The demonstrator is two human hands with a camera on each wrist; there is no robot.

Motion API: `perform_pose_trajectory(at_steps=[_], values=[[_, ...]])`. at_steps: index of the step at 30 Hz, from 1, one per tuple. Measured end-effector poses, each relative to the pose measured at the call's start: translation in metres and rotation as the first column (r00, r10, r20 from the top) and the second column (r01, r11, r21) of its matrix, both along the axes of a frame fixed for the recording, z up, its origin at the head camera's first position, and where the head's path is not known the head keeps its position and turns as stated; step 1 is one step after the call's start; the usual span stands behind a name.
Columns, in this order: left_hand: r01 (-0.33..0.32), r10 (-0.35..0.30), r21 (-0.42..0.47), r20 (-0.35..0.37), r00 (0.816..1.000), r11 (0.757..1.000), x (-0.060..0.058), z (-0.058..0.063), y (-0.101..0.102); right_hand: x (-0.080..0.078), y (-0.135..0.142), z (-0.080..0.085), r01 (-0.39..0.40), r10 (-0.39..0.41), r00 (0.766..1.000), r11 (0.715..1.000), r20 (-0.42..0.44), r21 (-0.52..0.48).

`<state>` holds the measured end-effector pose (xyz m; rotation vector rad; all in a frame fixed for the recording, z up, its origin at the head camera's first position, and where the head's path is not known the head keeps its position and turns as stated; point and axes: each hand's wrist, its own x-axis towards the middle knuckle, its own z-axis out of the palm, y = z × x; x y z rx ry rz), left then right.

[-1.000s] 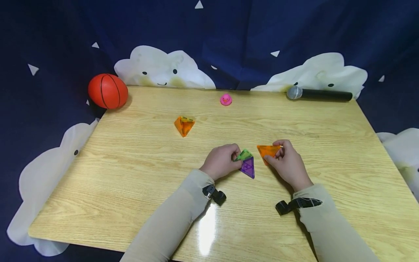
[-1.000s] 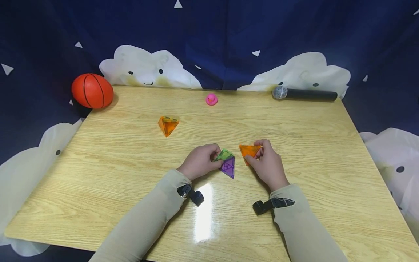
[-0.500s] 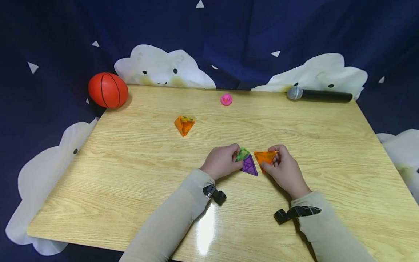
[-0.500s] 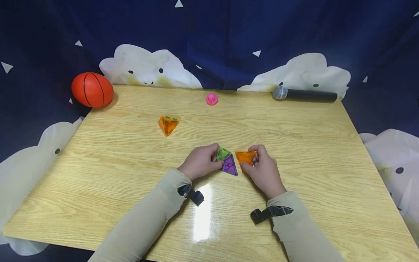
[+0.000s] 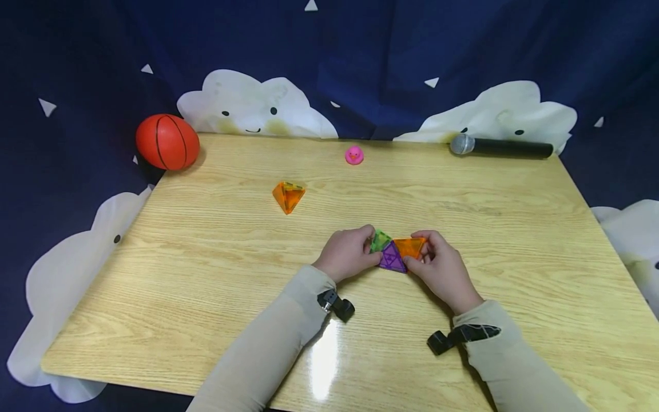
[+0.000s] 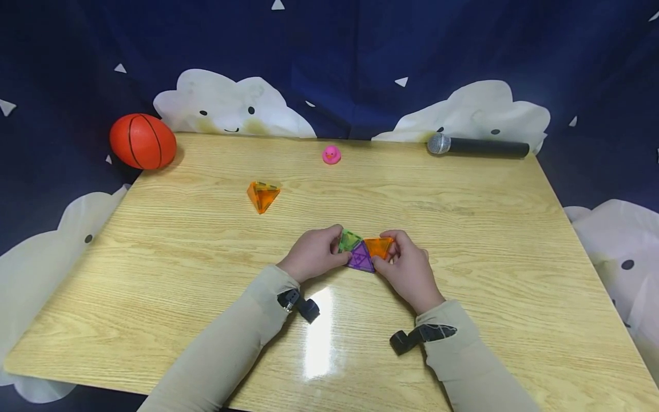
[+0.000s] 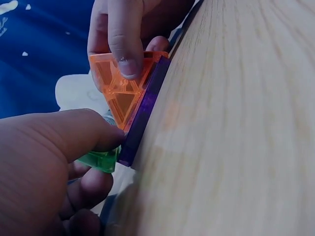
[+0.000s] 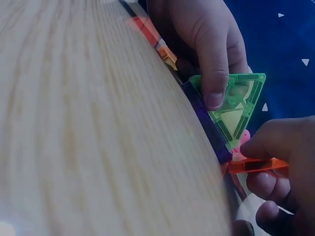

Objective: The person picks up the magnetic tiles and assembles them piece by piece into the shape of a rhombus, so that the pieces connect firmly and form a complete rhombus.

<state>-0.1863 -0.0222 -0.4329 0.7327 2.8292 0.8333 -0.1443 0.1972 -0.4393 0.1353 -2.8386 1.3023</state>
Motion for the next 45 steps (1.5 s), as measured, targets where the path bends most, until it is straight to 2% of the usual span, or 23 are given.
perform_pose_trajectory(at_steps=[10,19,29,45], values=[[-0.011,0.009,0.08,0.026,1.0,0.997,-0.0013,-0.0046,0.0005,-0.0003,0.0004,-0.0033,0.041,-0.042,0.999,0.998,-0.017,-0.044],[-0.02,0.017,0.124,0.028,0.999,0.992,-0.0009,-0.0034,-0.0003,-0.0015,-0.0015,-0.0062,0.022,-0.026,0.998,0.996,-0.049,-0.09],[-0.014,0.01,0.142,0.025,1.0,0.99,-0.0011,-0.0045,-0.0007,-0.0002,-0.0017,-0.0039,-0.004,0.002,1.0,0.995,-0.024,-0.101],[-0.009,0.004,0.134,0.039,0.999,0.991,-0.0001,-0.0024,0.0006,0.0018,-0.0013,-0.0044,-0.042,0.038,0.998,0.996,-0.054,-0.083]])
